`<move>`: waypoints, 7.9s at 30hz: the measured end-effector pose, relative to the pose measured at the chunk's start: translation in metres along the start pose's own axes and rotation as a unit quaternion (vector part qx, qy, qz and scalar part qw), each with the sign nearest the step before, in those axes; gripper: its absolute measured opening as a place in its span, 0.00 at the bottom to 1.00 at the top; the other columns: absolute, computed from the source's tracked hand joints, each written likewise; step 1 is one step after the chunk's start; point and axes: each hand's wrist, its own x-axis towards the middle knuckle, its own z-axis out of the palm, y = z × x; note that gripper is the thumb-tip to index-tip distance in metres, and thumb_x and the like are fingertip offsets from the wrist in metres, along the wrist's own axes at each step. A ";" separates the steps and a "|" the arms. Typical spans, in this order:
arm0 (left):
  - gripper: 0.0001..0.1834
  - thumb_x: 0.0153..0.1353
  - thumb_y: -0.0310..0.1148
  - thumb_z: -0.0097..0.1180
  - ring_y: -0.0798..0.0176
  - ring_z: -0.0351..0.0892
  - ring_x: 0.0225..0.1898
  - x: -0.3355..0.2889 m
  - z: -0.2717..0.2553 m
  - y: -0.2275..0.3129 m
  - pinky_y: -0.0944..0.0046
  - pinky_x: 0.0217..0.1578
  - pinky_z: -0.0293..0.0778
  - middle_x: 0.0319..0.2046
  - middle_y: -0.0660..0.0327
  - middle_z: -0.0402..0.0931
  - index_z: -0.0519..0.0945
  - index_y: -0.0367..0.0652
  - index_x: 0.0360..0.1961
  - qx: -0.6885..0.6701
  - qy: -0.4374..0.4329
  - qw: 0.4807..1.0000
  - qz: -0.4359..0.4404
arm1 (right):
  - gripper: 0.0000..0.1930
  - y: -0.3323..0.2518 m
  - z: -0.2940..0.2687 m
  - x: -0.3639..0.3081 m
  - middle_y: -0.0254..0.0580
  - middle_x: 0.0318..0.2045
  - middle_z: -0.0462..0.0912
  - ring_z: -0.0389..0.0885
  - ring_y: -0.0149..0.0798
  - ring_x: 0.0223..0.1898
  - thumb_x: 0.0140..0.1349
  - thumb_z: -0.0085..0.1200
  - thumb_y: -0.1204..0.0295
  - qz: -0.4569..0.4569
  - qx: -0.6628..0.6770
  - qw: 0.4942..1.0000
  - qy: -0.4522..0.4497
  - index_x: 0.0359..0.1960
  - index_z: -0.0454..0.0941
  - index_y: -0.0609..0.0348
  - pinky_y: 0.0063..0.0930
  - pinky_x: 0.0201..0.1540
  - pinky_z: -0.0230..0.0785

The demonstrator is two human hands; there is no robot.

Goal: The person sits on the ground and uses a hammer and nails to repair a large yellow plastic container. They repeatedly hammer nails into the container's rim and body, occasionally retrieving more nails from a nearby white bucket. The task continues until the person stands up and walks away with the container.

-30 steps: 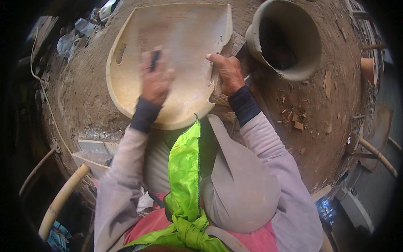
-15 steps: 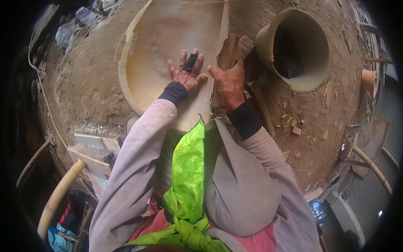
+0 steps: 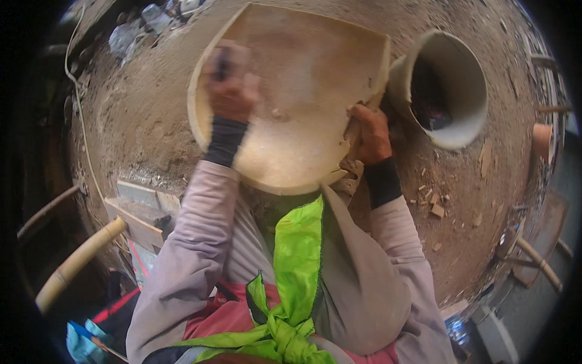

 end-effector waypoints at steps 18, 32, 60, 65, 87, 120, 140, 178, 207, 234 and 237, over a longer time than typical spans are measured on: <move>0.26 0.60 0.51 0.65 0.53 0.87 0.47 0.209 -0.071 -0.246 0.57 0.50 0.80 0.47 0.55 0.87 0.84 0.53 0.57 0.019 -0.185 0.981 -0.061 | 0.35 -0.024 0.026 0.025 0.63 0.68 0.70 0.67 0.58 0.69 0.63 0.64 0.61 -0.007 -0.336 0.938 0.081 0.67 0.67 0.67 0.44 0.72 0.57; 0.21 0.63 0.45 0.67 0.61 0.87 0.42 0.228 -0.111 -0.176 0.59 0.49 0.80 0.43 0.59 0.89 0.86 0.57 0.57 -0.073 -0.135 0.982 -0.112 | 0.63 0.035 0.077 0.018 0.76 0.65 0.63 0.63 0.70 0.67 0.51 0.73 0.52 0.114 -0.400 0.869 0.268 0.76 0.42 0.74 0.52 0.72 0.57; 0.08 0.64 0.32 0.56 0.56 0.86 0.48 0.215 -0.073 0.116 0.55 0.52 0.79 0.38 0.60 0.87 0.87 0.50 0.39 0.035 -0.389 0.759 0.521 | 0.25 -0.077 0.049 0.056 0.40 0.51 0.83 0.80 0.31 0.51 0.71 0.52 0.64 -0.182 0.069 0.979 -0.051 0.66 0.73 0.65 0.26 0.56 0.73; 0.26 0.66 0.31 0.53 0.52 0.79 0.61 0.146 0.045 0.108 0.61 0.68 0.68 0.57 0.59 0.82 0.78 0.60 0.65 -0.059 -0.107 0.854 0.507 | 0.22 -0.026 0.030 0.071 0.37 0.53 0.84 0.81 0.30 0.51 0.69 0.58 0.73 0.048 0.219 0.974 0.032 0.64 0.75 0.63 0.27 0.56 0.74; 0.42 0.61 0.36 0.62 0.35 0.79 0.57 -0.044 -0.007 0.183 0.46 0.60 0.75 0.61 0.36 0.75 0.62 0.45 0.76 -0.244 -0.488 0.804 -0.239 | 0.33 0.028 0.014 0.035 0.50 0.69 0.70 0.71 0.38 0.67 0.67 0.61 0.74 0.029 0.320 0.944 0.076 0.72 0.64 0.67 0.33 0.69 0.64; 0.54 0.57 0.31 0.62 0.31 0.50 0.76 -0.094 0.031 0.191 0.34 0.74 0.51 0.76 0.37 0.50 0.43 0.40 0.80 -0.177 -0.343 0.911 -0.144 | 0.25 0.003 -0.008 0.133 0.34 0.53 0.85 0.82 0.29 0.52 0.76 0.51 0.53 0.137 0.190 0.970 -0.068 0.64 0.77 0.57 0.28 0.55 0.74; 0.67 0.48 0.46 0.77 0.31 0.45 0.78 -0.096 0.021 0.183 0.37 0.76 0.45 0.78 0.41 0.47 0.44 0.36 0.80 -0.087 -0.413 0.901 -0.101 | 0.22 -0.020 -0.019 0.124 0.43 0.48 0.85 0.88 0.37 0.42 0.70 0.61 0.58 0.153 0.037 0.987 0.040 0.55 0.78 0.63 0.32 0.43 0.84; 0.53 0.56 0.34 0.65 0.32 0.58 0.73 -0.096 0.027 0.153 0.40 0.71 0.59 0.73 0.37 0.58 0.49 0.35 0.78 -0.136 -0.369 0.918 -0.044 | 0.09 -0.098 -0.226 0.135 0.54 0.36 0.88 0.88 0.57 0.40 0.55 0.59 0.68 -0.167 -0.663 0.723 -0.098 0.34 0.87 0.57 0.46 0.44 0.82; 0.49 0.54 0.35 0.67 0.29 0.59 0.71 -0.096 0.023 0.143 0.42 0.72 0.60 0.71 0.35 0.61 0.57 0.36 0.75 -0.191 -0.365 0.909 -0.054 | 0.15 -0.077 -0.193 0.134 0.54 0.42 0.87 0.86 0.59 0.44 0.58 0.57 0.65 -0.069 -0.706 0.693 -0.129 0.44 0.88 0.52 0.51 0.48 0.80; 0.47 0.55 0.34 0.68 0.28 0.61 0.69 -0.095 0.020 0.143 0.41 0.70 0.62 0.68 0.34 0.65 0.60 0.33 0.73 -0.190 -0.362 0.911 -0.047 | 0.09 -0.075 -0.213 0.119 0.47 0.40 0.86 0.86 0.52 0.44 0.61 0.56 0.64 -0.139 -0.784 0.606 0.001 0.38 0.85 0.50 0.46 0.44 0.80; 0.47 0.55 0.33 0.68 0.27 0.60 0.70 -0.096 0.020 0.138 0.41 0.70 0.62 0.69 0.34 0.64 0.60 0.33 0.73 -0.199 -0.356 0.912 -0.051 | 0.11 -0.106 -0.217 0.118 0.48 0.41 0.87 0.87 0.51 0.45 0.65 0.54 0.61 -0.081 -0.826 0.557 0.021 0.41 0.86 0.49 0.45 0.47 0.80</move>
